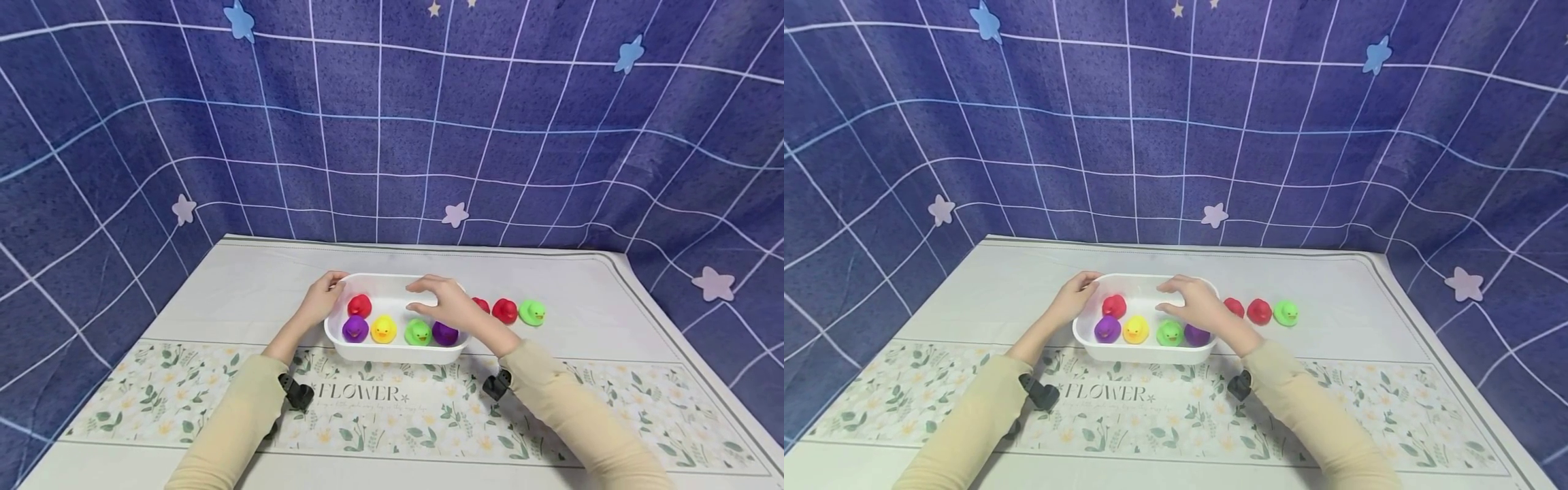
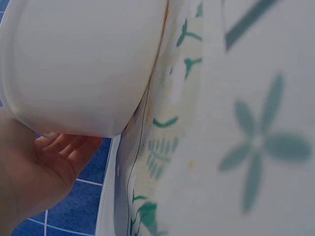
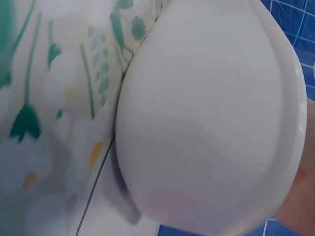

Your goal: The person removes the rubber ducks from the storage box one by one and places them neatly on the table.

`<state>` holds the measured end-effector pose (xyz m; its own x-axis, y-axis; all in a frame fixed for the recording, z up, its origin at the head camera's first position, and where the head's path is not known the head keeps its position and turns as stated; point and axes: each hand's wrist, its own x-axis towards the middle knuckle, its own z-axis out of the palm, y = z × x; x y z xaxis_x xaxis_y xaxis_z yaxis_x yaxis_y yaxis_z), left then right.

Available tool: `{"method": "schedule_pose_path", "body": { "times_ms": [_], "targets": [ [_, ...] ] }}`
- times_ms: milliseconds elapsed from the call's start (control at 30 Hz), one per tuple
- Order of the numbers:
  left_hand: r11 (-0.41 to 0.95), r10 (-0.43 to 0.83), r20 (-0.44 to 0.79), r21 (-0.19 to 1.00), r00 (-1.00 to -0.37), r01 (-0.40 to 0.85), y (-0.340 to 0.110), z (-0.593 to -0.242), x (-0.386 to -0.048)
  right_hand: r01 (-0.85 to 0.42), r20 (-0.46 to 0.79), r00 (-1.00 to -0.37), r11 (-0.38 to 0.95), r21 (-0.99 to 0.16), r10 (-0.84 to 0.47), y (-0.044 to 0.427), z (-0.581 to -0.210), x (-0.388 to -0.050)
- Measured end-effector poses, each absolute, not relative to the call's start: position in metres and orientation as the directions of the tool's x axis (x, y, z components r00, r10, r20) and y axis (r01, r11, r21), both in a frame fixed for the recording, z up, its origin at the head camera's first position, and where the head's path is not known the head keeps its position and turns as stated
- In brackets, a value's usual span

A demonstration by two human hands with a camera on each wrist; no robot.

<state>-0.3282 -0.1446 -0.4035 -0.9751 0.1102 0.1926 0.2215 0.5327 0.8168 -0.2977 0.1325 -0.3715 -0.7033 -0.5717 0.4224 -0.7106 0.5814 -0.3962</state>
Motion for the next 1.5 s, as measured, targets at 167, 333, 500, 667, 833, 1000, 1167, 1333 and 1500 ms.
{"method": "schedule_pose_path", "body": {
  "times_ms": [167,333,500,667,833,1000,1167,1333,1500],
  "targets": [
    [0.547,0.119,0.191,0.807,-0.974,0.225,-0.144,-0.404,-0.329,-0.713,0.409,-0.699,0.618,-0.333,-0.587,0.124,-0.370,-0.296],
    [0.545,0.120,0.195,0.806,-0.973,0.229,-0.144,-0.403,-0.328,-0.711,0.385,-0.703,0.598,-0.370,-0.598,0.114,-0.372,-0.297],
    [0.539,0.119,0.200,0.809,-0.972,0.233,-0.145,-0.403,-0.327,-0.701,0.370,-0.713,0.587,-0.405,-0.596,0.100,-0.373,-0.297],
    [0.541,0.119,0.204,0.807,-0.972,0.236,-0.145,-0.403,-0.329,-0.717,0.383,-0.697,0.580,-0.387,-0.606,0.087,-0.373,-0.298],
    [0.538,0.121,0.206,0.809,-0.971,0.238,-0.144,-0.404,-0.330,-0.712,0.356,-0.701,0.580,-0.395,-0.618,0.076,-0.373,-0.297],
    [0.533,0.122,0.204,0.812,-0.971,0.237,-0.144,-0.405,-0.329,-0.706,0.327,-0.705,0.580,-0.406,-0.629,0.064,-0.372,-0.296],
    [0.528,0.128,0.197,0.816,-0.972,0.235,-0.144,-0.405,-0.329,-0.716,0.334,-0.693,0.558,-0.419,-0.639,0.054,-0.374,-0.298],
    [0.529,0.136,0.197,0.814,-0.971,0.239,-0.144,-0.406,-0.330,-0.711,0.326,-0.697,0.557,-0.430,-0.638,0.049,-0.377,-0.301],
    [0.537,0.135,0.199,0.808,-0.971,0.240,-0.146,-0.409,-0.333,-0.696,0.328,-0.713,0.569,-0.438,-0.619,0.045,-0.380,-0.303]
  ]
}}
